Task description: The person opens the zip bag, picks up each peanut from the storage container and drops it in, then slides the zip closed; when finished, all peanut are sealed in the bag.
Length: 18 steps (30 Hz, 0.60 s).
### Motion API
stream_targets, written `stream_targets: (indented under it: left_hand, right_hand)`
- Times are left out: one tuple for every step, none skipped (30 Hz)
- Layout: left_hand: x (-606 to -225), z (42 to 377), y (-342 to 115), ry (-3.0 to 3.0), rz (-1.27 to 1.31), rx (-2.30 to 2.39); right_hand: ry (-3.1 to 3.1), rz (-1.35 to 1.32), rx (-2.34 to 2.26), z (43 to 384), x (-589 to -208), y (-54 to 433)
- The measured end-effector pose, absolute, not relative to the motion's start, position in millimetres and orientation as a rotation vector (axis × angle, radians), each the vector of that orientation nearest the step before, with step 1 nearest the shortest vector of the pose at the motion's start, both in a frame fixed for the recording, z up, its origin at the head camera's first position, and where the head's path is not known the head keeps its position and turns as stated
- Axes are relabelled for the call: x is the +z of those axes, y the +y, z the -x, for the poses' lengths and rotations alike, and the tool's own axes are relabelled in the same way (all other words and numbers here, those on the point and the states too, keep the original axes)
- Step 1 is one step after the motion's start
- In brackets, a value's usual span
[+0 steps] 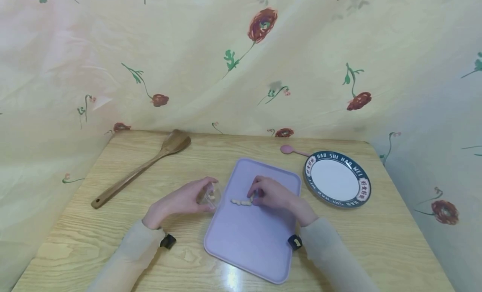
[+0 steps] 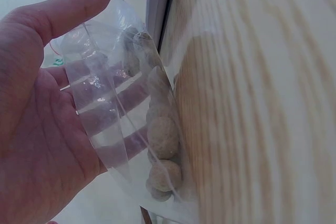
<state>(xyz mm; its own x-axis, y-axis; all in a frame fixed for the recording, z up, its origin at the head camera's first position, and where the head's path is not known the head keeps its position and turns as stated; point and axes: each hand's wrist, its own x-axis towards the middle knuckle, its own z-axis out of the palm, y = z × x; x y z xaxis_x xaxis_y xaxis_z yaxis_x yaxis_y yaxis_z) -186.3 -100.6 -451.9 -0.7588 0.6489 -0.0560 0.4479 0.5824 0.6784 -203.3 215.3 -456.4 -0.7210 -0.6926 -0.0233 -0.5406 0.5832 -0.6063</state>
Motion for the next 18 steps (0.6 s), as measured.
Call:
stream_targets:
  left_hand:
    - [-451.9, 186.2, -100.7, 2.518, -0.898, 0.957]
    - [-452.1, 186.2, -100.7, 2.52, -0.897, 0.956]
    - [-452.1, 186.3, -100.8, 2.521, -0.896, 0.956]
    - [-452.0, 186.2, -100.7, 2.522, -0.894, 0.954]
    - [-452.1, 186.2, -100.6, 2.524, -0.895, 0.954]
    - [-452.2, 186.3, -100.6, 2.526, -0.894, 0.954]
    - [-452.1, 186.1, -100.5, 2.525, -0.895, 0.959]
    - [-452.2, 186.1, -100.5, 2.525, -0.893, 0.96]
    - [-452.2, 186.0, -100.6, 2.524, -0.892, 0.962]
    - [-452.3, 185.9, -100.6, 2.523, -0.891, 0.96]
    - [-452.4, 185.8, -100.6, 2.522, -0.89, 0.961]
    - [-452.3, 185.5, -100.6, 2.52, -0.888, 0.962]
    - [-452.1, 185.2, -100.6, 2.518, -0.886, 0.963]
    - [-452.1, 185.1, -100.5, 2.519, -0.883, 0.961]
    - [-451.8, 184.9, -100.5, 2.518, -0.882, 0.96]
    - [-451.6, 184.7, -100.5, 2.517, -0.881, 0.961]
    - [-451.1, 184.5, -100.5, 2.517, -0.881, 0.962]
    - [-450.8, 184.4, -100.4, 2.518, -0.883, 0.962]
  right_hand:
    - [2.558, 1.015, -0.852, 203.4, -456.9, 215.0]
    - [2.558, 1.013, -0.853, 203.5, -457.1, 215.0]
    - [2.558, 1.011, -0.854, 203.5, -457.3, 214.9]
    - [2.556, 1.007, -0.857, 203.5, -457.3, 214.9]
    - [2.556, 1.002, -0.858, 203.3, -457.1, 214.8]
    - [2.554, 0.997, -0.86, 203.0, -456.7, 214.8]
    - [2.552, 0.994, -0.861, 202.9, -456.6, 214.9]
    - [2.552, 0.992, -0.863, 202.6, -456.4, 214.9]
    - [2.551, 0.989, -0.866, 202.4, -456.1, 214.8]
    - [2.552, 0.988, -0.868, 202.2, -455.8, 215.1]
    - [2.554, 0.989, -0.868, 202.1, -455.5, 215.4]
    - [2.558, 0.99, -0.868, 202.0, -455.2, 215.9]
    - [2.564, 0.994, -0.873, 202.1, -454.8, 216.3]
    - [2.572, 1.001, -0.875, 202.2, -454.2, 216.7]
    - [2.581, 1.004, -0.878, 202.3, -453.3, 216.9]
    - [2.591, 1.01, -0.88, 202.5, -452.2, 217.1]
    - [2.601, 1.015, -0.883, 202.6, -450.9, 217.0]
    - [2.612, 1.026, -0.884, 203.0, -449.5, 216.7]
